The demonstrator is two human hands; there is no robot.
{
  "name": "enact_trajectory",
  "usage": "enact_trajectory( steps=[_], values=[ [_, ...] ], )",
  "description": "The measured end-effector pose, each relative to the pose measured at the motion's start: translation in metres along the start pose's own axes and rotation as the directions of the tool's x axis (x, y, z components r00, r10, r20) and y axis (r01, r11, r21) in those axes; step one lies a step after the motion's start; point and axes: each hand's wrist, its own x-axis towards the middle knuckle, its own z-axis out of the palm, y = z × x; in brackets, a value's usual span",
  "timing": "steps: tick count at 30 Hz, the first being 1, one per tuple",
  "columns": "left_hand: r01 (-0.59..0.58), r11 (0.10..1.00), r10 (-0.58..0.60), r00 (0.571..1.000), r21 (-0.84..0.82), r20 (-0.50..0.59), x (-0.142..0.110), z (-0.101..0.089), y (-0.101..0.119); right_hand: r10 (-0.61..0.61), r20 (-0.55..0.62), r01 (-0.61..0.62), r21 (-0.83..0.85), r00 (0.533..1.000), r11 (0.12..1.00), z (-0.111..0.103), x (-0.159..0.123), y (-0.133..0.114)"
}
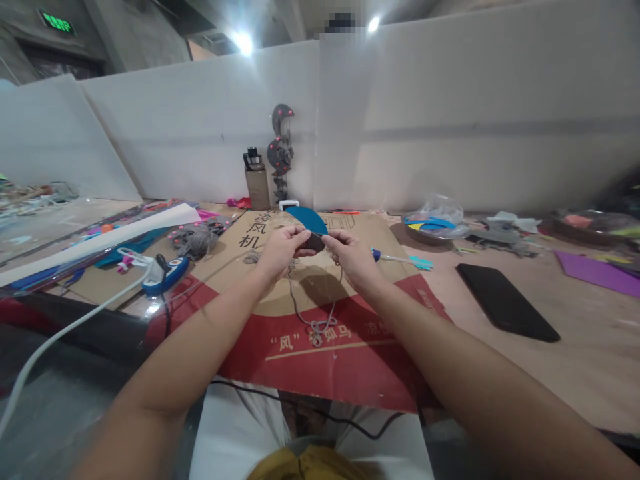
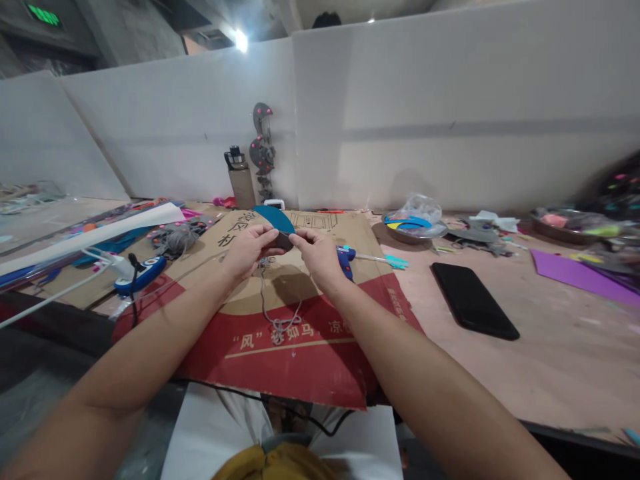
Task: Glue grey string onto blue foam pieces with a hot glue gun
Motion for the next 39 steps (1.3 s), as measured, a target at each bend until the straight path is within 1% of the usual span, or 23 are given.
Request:
enact_trajectory(
  steps=[2,5,7,9,11,13,17,20,22,24,25,26,27,29,30,32,33,34,35,36,39],
  values=[
    [0.023,0.999,-0.021,0.999,-0.039,0.046,0.001,-0.003,0.002,0.039,0.040,-0.044,0.134,0.998,0.990,-0.001,0.000,-0.003],
    [0.048,0.996,-0.041,0.993,-0.070,0.107,0.001,-0.008,0.006,0.042,0.136,-0.080,0.290,0.990,0.954,-0.001,0.000,-0.008],
    [0.045,0.997,-0.036,0.992,-0.068,0.124,0.002,-0.010,0.006,0.049,0.172,-0.103,0.322,0.984,0.941,-0.001,-0.001,-0.009],
    [0.043,0.997,-0.035,0.992,-0.061,0.125,0.003,-0.011,0.004,0.072,0.159,-0.119,0.309,0.985,0.944,0.000,-0.001,-0.008],
    [0.046,0.998,-0.042,0.995,-0.047,0.093,0.004,-0.009,0.000,0.088,0.108,-0.112,0.240,0.990,0.964,0.001,0.000,-0.005],
    [0.049,0.999,-0.048,0.998,-0.022,0.034,0.006,-0.007,-0.005,0.083,0.054,-0.089,0.115,0.995,0.989,0.002,0.000,0.001],
    [0.023,0.999,-0.019,0.995,0.039,-0.093,0.010,-0.009,-0.009,0.037,0.019,-0.035,-0.126,0.999,0.991,0.004,0.000,0.013],
    [-0.027,0.999,0.034,0.984,0.043,-0.173,0.015,-0.018,-0.008,0.006,0.046,0.006,-0.255,0.999,0.967,0.006,-0.003,0.016],
    [-0.055,0.998,0.062,0.976,0.036,-0.209,0.018,-0.024,-0.007,-0.006,0.125,0.049,-0.339,0.992,0.940,0.006,-0.007,0.013],
    [-0.069,0.997,0.075,0.970,0.032,-0.229,0.019,-0.028,-0.006,-0.028,0.208,0.118,-0.434,0.978,0.893,0.001,-0.012,0.007],
    [-0.074,0.997,0.079,0.969,0.030,-0.233,0.020,-0.029,-0.006,-0.046,0.224,0.153,-0.486,0.973,0.860,-0.004,-0.013,0.004],
    [-0.079,0.997,0.083,0.969,0.027,-0.234,0.020,-0.029,-0.006,-0.065,0.225,0.180,-0.541,0.972,0.821,-0.011,-0.015,0.001],
    [-0.082,0.996,0.085,0.969,0.022,-0.234,0.020,-0.029,-0.006,-0.086,0.193,0.186,-0.598,0.977,0.779,-0.020,-0.016,-0.001],
    [-0.084,0.996,0.085,0.971,0.014,-0.225,0.020,-0.027,-0.006,-0.084,0.123,0.146,-0.715,0.989,0.683,-0.040,-0.017,-0.002],
    [-0.083,0.996,0.084,0.973,0.011,-0.216,0.019,-0.026,-0.006,-0.070,0.070,0.098,-0.783,0.995,0.614,-0.050,-0.016,0.000],
    [-0.084,0.996,0.084,0.976,0.009,-0.200,0.019,-0.024,-0.006,-0.014,-0.031,-0.022,-0.908,0.999,0.418,-0.067,-0.014,0.005],
    [-0.087,0.996,0.087,0.976,0.012,-0.198,0.018,-0.023,-0.006,0.015,-0.067,-0.068,-0.935,0.998,0.348,-0.072,-0.012,0.008],
    [-0.093,0.996,0.095,0.976,0.016,-0.199,0.018,-0.023,-0.006,0.035,-0.088,-0.095,-0.948,0.995,0.302,-0.076,-0.011,0.011],
    [-0.100,0.995,0.102,0.974,0.022,-0.202,0.019,-0.023,-0.007,0.060,-0.103,-0.116,-0.953,0.993,0.281,-0.077,-0.009,0.013],
    [-0.105,0.994,0.109,0.973,0.028,-0.205,0.019,-0.023,-0.007,0.085,-0.109,-0.129,-0.952,0.990,0.278,-0.077,-0.007,0.014],
    [-0.107,0.994,0.111,0.972,0.029,-0.207,0.020,-0.024,-0.008,0.173,-0.129,-0.177,-0.938,0.976,0.297,-0.073,-0.004,0.015]
  ],
)
